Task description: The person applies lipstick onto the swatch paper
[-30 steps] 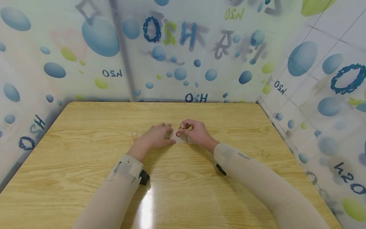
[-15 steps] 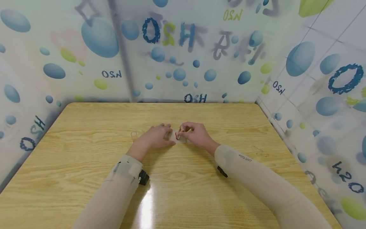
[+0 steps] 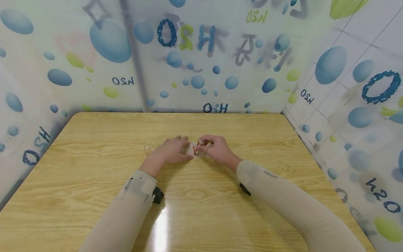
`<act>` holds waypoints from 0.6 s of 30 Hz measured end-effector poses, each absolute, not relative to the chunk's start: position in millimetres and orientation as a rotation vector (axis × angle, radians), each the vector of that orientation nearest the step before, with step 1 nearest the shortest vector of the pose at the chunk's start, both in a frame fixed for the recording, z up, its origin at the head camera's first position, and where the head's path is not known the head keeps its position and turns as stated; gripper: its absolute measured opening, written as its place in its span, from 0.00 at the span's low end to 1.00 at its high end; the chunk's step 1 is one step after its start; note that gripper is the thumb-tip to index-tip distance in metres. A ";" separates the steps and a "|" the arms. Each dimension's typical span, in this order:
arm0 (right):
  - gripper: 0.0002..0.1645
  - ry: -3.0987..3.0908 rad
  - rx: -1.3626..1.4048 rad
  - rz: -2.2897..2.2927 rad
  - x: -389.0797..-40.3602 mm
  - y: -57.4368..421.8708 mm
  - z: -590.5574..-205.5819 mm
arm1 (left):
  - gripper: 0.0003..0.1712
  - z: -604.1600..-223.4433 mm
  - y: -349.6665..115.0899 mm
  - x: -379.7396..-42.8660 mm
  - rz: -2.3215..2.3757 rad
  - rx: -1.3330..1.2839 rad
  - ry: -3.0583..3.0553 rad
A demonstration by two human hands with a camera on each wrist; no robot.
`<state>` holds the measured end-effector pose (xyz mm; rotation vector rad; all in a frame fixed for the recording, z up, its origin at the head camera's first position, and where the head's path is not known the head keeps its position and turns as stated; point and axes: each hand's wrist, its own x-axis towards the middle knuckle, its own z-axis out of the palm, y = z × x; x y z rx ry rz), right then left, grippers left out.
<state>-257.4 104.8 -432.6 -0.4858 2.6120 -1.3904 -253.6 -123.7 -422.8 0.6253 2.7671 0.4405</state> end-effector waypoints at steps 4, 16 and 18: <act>0.05 2.644 -0.490 -1.372 -259.0 102.8 -432.3 | 0.42 -422.4 -123.9 -252.5 0.438 0.635 2.767; 0.07 2.682 -0.474 -1.419 -265.7 98.7 -434.9 | 0.40 -422.8 -123.2 -253.8 0.446 0.614 2.762; 0.07 2.685 -0.472 -1.424 -266.5 98.2 -435.1 | 0.41 -422.9 -123.5 -253.9 0.444 0.613 2.761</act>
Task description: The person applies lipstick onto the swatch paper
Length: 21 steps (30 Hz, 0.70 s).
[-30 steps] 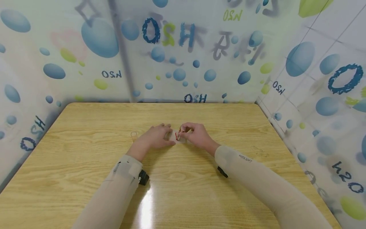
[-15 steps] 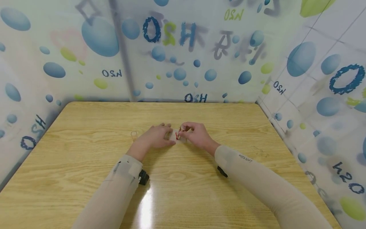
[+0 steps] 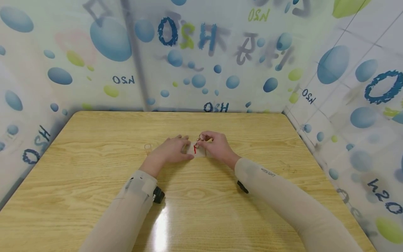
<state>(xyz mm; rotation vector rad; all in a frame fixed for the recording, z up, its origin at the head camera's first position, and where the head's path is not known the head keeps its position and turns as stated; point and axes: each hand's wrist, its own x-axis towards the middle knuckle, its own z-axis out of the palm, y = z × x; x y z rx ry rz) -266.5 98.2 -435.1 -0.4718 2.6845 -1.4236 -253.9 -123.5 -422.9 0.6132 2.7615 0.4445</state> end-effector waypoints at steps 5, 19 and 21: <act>0.05 2.705 -0.465 -1.405 -267.9 96.6 -432.7 | 0.41 -422.3 -123.9 -254.9 0.450 0.609 2.762; 0.06 2.671 -0.392 -1.415 -265.9 96.6 -432.8 | 0.41 -421.5 -124.6 -255.6 0.464 0.603 2.755; 0.08 2.660 -0.384 -1.410 -264.6 97.4 -432.6 | 0.41 -422.3 -124.4 -255.8 0.466 0.611 2.756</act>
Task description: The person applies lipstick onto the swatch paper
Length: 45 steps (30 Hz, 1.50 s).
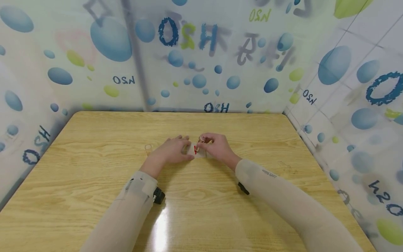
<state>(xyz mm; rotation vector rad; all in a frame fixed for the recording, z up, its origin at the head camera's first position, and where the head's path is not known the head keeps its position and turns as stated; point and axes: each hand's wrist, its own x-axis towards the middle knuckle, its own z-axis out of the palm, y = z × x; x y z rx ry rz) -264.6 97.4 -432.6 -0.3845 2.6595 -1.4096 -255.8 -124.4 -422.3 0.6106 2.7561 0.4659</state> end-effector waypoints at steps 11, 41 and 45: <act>0.12 2.666 -0.357 -1.497 -263.1 103.6 -428.5 | 0.39 -422.5 -122.9 -256.0 0.472 0.619 2.774; 0.15 2.602 -0.331 -1.579 -264.0 120.3 -414.7 | 0.43 -410.4 -122.5 -248.8 0.455 0.674 2.828; 0.18 2.591 -0.347 -1.567 -265.0 119.5 -413.6 | 0.41 -403.4 -126.9 -243.8 0.410 0.667 2.841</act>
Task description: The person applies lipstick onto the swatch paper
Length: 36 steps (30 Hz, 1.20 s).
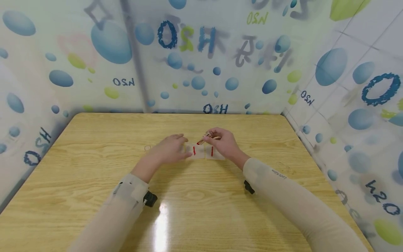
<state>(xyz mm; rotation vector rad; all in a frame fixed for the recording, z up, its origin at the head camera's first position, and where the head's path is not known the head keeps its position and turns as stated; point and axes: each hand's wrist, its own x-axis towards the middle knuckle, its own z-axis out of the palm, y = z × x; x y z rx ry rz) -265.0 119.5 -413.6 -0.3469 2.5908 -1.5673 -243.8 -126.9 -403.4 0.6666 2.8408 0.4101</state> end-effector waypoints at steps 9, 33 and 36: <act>0.20 2.578 -0.354 -1.557 -264.8 116.7 -410.0 | 0.39 -396.4 -139.2 -222.2 0.401 0.643 2.810; 0.23 2.493 -0.397 -1.562 -261.2 79.5 -409.7 | 0.55 -400.5 -151.4 -145.4 0.301 0.610 2.783; 0.19 2.507 -0.395 -1.551 -259.2 72.6 -411.1 | 0.59 -405.6 -151.6 -141.1 0.304 0.613 2.785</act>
